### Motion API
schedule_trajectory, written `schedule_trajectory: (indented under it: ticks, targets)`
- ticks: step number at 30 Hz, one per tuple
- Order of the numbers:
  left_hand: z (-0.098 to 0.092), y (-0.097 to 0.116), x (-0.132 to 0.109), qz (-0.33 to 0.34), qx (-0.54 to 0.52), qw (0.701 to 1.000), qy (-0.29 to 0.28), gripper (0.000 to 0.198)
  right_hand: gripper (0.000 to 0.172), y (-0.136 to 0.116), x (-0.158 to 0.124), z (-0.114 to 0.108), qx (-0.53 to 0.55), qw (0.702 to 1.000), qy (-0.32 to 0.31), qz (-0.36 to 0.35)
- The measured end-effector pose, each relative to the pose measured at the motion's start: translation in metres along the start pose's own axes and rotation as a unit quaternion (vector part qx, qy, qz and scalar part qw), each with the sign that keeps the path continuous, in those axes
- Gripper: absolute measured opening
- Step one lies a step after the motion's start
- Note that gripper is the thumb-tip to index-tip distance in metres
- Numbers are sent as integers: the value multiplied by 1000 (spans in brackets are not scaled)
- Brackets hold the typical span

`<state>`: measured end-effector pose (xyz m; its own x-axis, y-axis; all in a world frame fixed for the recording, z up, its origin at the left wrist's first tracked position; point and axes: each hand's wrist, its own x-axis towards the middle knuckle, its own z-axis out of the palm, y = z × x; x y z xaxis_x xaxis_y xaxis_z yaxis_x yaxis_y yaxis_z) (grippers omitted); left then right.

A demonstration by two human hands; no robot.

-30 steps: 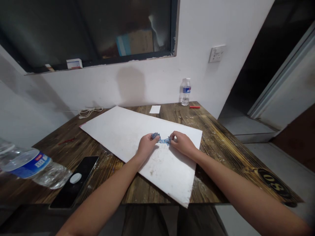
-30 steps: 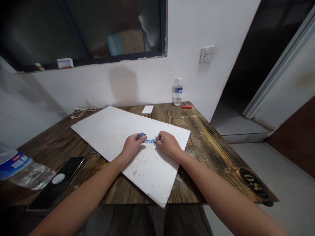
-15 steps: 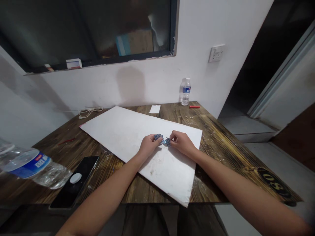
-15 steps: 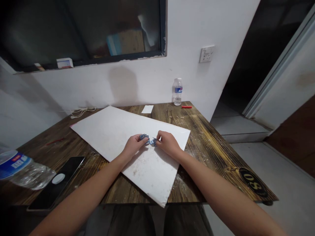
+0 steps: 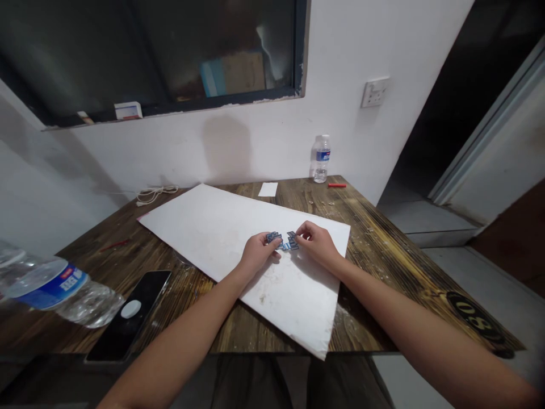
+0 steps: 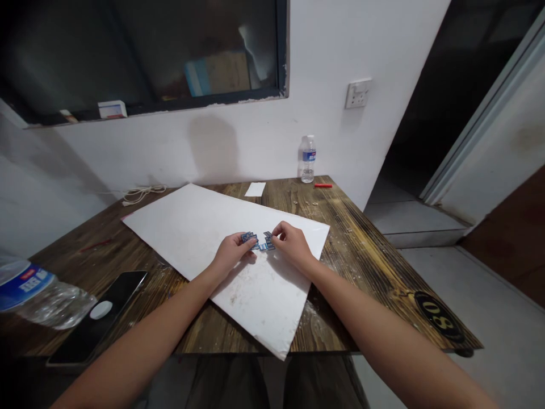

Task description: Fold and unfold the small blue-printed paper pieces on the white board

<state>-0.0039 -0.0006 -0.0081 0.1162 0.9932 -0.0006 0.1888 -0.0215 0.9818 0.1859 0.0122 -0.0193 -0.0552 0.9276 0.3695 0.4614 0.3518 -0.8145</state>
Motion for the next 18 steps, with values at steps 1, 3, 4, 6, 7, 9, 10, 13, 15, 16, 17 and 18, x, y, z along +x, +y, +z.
schedule_trajectory:
  ticks: [1, 3, 4, 6, 7, 9, 10, 13, 15, 16, 17, 18]
  targets:
    - [0, 0, 0, 3, 7, 1000, 0, 28, 2, 1, 0, 0, 2, 1000, -4, -1]
    - [-1, 0, 0, 10, 18, 1000, 1, 28, 2, 2, 0, 1, 3, 1000, -16, -1]
    - [-1, 0, 0, 14, 23, 1000, 1, 28, 2, 2, -1, 2, 0, 1000, -24, -1]
    - [-1, -1, 0, 18, 30, 999, 4, 29, 2, 2, -1, 2, -15, 999, -39, -3]
    - [-1, -1, 0, 19, 34, 999, 6, 29, 3, 2, -1, 2, -23, 999, -45, -4]
    - [-1, -1, 0, 19, 41, 999, 7, 28, 4, 2, -1, 2, -33, 998, -50, -6]
    - [-1, -1, 0, 20, 44, 999, 7, 28, 4, 2, -1, 2, -35, 998, -51, -8]
    - [-2, -1, 0, 26, 49, 998, 9, 27, 7, 0, -1, 1, -30, 998, -48, -18]
    - [-2, -1, 0, 25, 48, 998, 11, 27, 9, 0, 0, 1, -25, 997, -61, -28]
    - [-2, -1, 1, 24, 47, 999, 11, 27, 8, 0, 0, 1, -27, 997, -71, -32]
    - [-2, -1, 1, 23, 47, 999, 12, 27, 8, 0, 0, 1, -34, 995, -82, -36]
    - [-2, -1, 1, 23, 48, 998, 13, 27, 7, 0, 0, 2, -44, 994, -90, -40]
